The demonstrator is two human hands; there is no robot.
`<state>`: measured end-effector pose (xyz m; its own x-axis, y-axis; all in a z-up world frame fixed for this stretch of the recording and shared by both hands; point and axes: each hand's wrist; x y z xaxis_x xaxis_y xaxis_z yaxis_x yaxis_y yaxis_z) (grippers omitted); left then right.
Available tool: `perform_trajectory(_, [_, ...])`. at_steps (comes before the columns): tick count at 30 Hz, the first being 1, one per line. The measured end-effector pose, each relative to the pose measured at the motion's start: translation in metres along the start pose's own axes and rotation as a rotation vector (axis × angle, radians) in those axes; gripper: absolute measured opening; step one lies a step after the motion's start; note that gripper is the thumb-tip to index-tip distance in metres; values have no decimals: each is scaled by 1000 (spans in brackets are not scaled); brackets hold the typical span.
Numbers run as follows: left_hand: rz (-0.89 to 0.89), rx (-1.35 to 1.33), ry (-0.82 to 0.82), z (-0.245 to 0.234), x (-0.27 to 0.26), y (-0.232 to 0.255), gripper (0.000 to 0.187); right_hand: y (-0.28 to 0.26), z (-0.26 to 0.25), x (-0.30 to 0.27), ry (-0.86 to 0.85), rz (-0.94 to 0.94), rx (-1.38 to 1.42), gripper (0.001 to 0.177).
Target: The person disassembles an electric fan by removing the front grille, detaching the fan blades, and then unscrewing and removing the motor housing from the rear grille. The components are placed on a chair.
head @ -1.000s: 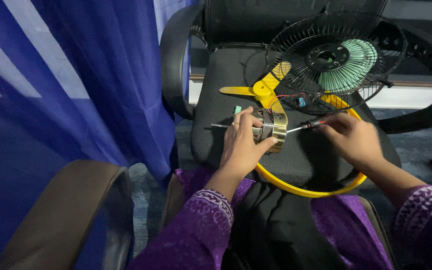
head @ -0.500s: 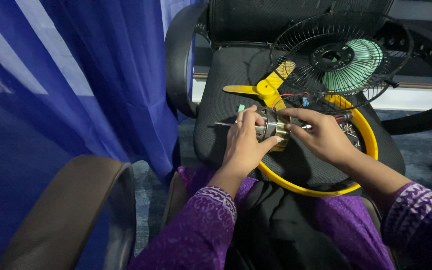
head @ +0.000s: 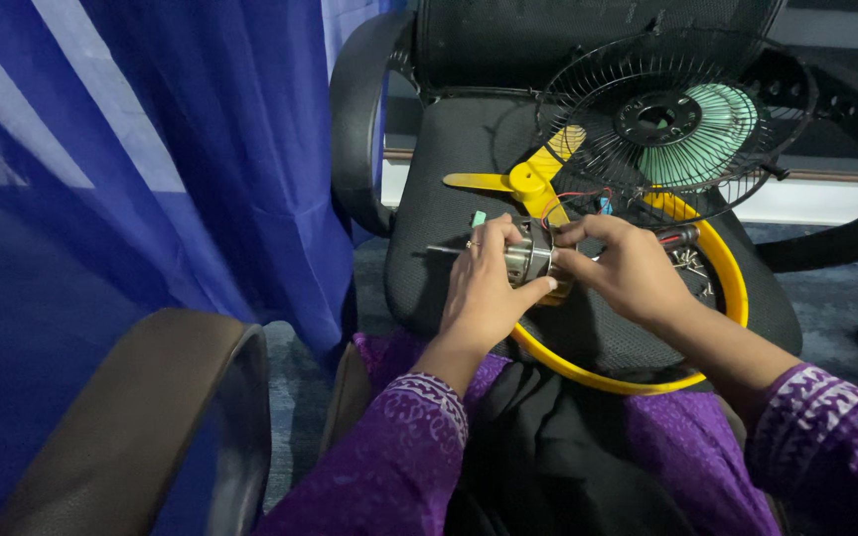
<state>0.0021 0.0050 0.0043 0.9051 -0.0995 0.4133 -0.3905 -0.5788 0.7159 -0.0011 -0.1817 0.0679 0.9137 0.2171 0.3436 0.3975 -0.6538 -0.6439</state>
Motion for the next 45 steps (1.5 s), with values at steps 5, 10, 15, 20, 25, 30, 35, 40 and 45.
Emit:
perform_trajectory(5, [89, -122, 66, -2, 2, -7, 51, -6, 3, 0, 5, 119, -1, 25])
perform_trajectory(10, [37, -134, 98, -4, 2, -7, 29, -8, 3, 0, -7, 184, 36, 25])
perform_trajectory(15, [-142, -102, 244, -9, -19, -4, 32, -4, 2, -1, -7, 139, 76, 23])
perform_trajectory(20, [-174, -215, 137, -20, -13, -15, 21, -3, 7, -3, 50, 2, 58, 23])
perform_trajectory(25, [-244, -208, 142, -33, -10, -40, 17, -2, 6, 2, 62, 39, -2, 26])
perform_trajectory(30, [-200, -228, 234, -33, -20, -70, 12, 2, 18, -3, 74, -69, -27, 37])
perform_trajectory(35, [-234, -296, 327, -41, -22, -92, 14, 7, 28, -7, 67, -85, -77, 55])
perform_trajectory(40, [-300, -344, 383, -46, -19, -101, 17, 9, 39, -12, 65, -134, -106, 90])
perform_trajectory(45, [-333, -321, 298, -43, -24, -98, 18, 13, 48, -11, 71, -141, -105, 101])
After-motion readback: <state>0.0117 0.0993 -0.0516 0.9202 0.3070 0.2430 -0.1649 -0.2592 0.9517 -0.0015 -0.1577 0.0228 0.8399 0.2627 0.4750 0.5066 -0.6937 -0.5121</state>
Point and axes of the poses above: each hand's wrist, its own x-axis towards the middle knuckle, its own z-axis out of the palm, y = z × x, and after that the axes turned 10 degrees about x, right-handed
